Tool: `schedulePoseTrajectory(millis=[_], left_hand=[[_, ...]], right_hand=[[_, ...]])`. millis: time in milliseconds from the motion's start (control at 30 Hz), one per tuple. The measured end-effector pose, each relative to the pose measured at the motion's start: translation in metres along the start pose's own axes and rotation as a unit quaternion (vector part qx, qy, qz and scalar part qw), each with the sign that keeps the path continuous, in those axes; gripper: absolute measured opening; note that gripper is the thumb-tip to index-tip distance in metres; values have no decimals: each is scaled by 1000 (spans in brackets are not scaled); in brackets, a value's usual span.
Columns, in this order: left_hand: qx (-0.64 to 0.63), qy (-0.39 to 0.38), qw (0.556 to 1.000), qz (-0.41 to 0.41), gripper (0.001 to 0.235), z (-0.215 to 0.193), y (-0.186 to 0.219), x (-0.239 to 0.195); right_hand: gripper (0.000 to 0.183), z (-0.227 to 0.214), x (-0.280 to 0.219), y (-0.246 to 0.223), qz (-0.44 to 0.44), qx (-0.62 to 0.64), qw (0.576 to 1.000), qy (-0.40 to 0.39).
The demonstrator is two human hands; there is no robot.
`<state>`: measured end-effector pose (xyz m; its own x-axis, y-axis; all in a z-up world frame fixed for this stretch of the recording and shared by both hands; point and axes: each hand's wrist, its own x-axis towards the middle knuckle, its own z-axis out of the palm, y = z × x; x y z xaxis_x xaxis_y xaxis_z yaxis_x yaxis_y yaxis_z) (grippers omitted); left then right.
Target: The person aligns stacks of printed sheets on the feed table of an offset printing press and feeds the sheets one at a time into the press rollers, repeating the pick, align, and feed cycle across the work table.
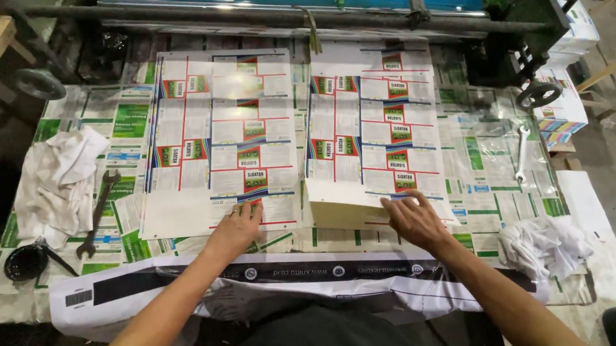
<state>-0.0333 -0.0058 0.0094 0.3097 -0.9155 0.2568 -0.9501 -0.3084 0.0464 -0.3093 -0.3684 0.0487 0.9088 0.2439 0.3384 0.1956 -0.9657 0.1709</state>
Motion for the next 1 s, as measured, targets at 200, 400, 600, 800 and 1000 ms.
schedulePoseTrajectory(millis=[200,400,600,800,1000], left_hand=[[93,-46,994,39,58,13,-3,-5],[138,-71,985,81,57,10,10,0],[173,-71,979,76,63,13,9,-2],[-87,-52,991,-93,81,-31,3,7],[13,-17,1000,-9,73,-12,-19,7]], right_hand=[[51,-2,6,15,60,-3,998,-21],[44,-45,33,2,83,17,994,-63],[27,-53,33,-5,168,25,985,30],[29,-51,23,-11,227,53,972,10],[23,-47,19,-16,247,93,963,48]])
